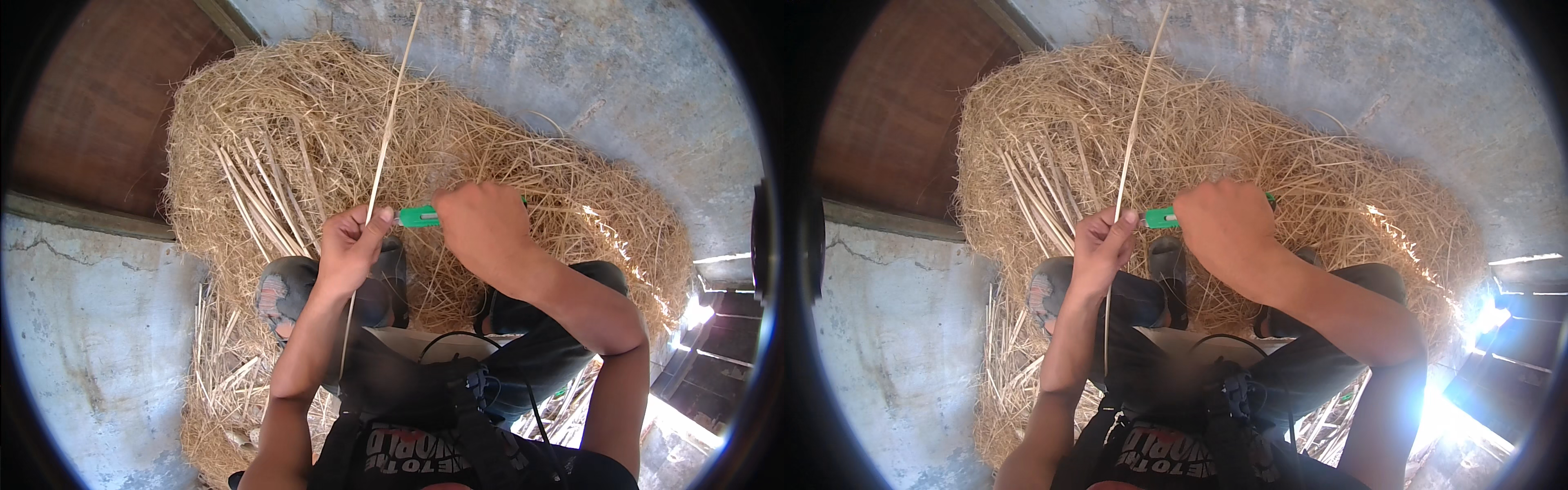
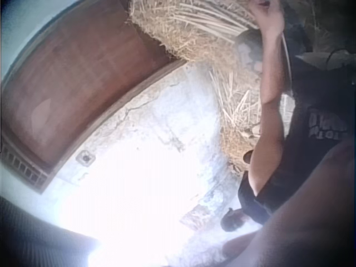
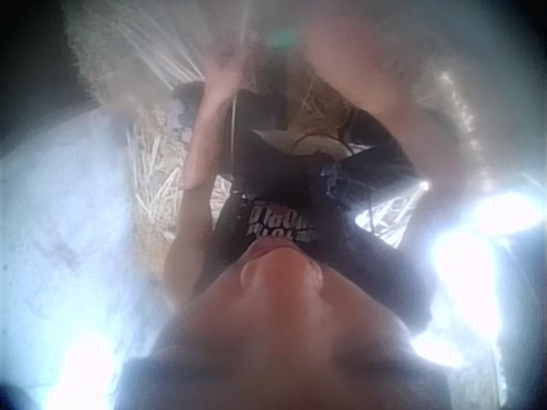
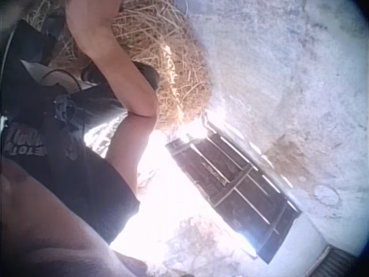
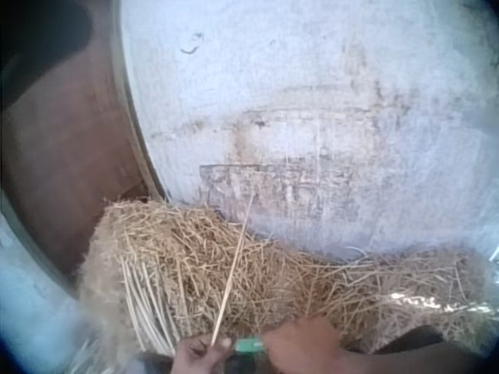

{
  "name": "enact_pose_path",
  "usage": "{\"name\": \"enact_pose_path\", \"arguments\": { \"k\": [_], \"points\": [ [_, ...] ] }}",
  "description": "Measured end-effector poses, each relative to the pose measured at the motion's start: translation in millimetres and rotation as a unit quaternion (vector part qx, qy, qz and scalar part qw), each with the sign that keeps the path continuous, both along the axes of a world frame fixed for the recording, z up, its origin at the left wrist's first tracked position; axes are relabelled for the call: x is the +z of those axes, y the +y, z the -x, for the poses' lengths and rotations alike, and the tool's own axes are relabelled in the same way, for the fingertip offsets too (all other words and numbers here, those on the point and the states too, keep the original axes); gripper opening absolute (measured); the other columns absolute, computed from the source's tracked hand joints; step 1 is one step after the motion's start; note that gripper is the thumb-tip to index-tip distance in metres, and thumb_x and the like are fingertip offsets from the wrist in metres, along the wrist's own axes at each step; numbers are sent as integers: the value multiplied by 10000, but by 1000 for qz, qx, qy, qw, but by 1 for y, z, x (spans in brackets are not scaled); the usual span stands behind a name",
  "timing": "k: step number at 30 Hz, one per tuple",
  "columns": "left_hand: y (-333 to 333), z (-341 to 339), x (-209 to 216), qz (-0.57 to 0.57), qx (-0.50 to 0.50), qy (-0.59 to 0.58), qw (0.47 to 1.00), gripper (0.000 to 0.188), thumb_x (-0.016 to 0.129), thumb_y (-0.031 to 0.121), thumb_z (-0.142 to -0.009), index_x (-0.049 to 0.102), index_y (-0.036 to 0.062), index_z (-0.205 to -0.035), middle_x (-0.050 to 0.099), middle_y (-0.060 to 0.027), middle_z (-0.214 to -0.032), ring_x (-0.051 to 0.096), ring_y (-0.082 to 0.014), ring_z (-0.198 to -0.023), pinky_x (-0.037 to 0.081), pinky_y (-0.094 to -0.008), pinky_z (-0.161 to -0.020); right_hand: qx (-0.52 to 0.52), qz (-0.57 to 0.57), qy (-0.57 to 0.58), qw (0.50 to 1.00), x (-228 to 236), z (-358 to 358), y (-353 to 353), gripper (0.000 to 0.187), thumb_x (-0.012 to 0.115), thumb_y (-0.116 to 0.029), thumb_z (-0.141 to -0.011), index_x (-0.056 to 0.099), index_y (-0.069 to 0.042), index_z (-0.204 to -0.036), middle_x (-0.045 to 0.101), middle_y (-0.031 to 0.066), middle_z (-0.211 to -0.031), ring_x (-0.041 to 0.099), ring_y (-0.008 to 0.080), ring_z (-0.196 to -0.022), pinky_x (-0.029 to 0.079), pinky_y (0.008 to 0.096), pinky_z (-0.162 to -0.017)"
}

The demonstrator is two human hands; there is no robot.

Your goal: The person uses a utility knife to strip and thin a long piece of wood while sitting near a pile of straw.

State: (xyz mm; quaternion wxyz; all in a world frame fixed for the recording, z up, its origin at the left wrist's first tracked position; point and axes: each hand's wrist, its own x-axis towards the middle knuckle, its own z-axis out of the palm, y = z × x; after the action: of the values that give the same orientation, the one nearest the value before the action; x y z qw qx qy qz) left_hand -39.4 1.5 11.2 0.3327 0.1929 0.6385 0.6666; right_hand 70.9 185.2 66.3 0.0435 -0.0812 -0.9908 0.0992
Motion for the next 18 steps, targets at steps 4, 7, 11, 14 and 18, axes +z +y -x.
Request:
{"name": "enact_pose_path", "arguments": {
  "k": [4,7,11,14,18],
  "points": [
    [2,-4,-4,21,6,10,1000,178,660,172,-1025,701,17,-947,479,100,-606,331,9,-484,214,-223,-441,-4,5,-7,1000,0,-1,-2,94,674,-110,-809,744,-50,-790,714,155,-733,733,320,-717,572,437,-609],
    [2,-5,-7,25,15,8,1000,150,667,140,-1004,692,23,-914,493,99,-619,343,10,-496,229,-218,-451,10,8,-14,1000,-4,-1,-3,96,674,-111,-802,744,-51,-775,715,152,-730,736,320,-714,572,435,-606],
    [2,-5,-10,47,25,5,999,114,661,90,-962,679,26,-870,520,94,-641,377,11,-530,260,-210,-477,11,7,-3,1000,-6,0,-6,107,667,-115,-805,743,-55,-759,719,152,-734,741,315,-711,570,430,-603],
    [0,-4,-10,45,23,4,999,106,656,66,-941,672,26,-845,531,90,-653,395,12,-554,271,-210,-492,9,4,-7,1000,-8,0,-8,99,654,-114,-817,732,-58,-793,714,149,-733,736,321,-703,567,440,-605],
    [3,-7,-5,78,32,71,994,103,662,66,-923,669,10,-837,543,83,-661,422,7,-570,294,-211,-497,-6,10,-19,1000,-7,-1,-11,96,636,-110,-837,713,-63,-871,705,142,-741,724,338,-694,561,462,-608]
  ]
}}
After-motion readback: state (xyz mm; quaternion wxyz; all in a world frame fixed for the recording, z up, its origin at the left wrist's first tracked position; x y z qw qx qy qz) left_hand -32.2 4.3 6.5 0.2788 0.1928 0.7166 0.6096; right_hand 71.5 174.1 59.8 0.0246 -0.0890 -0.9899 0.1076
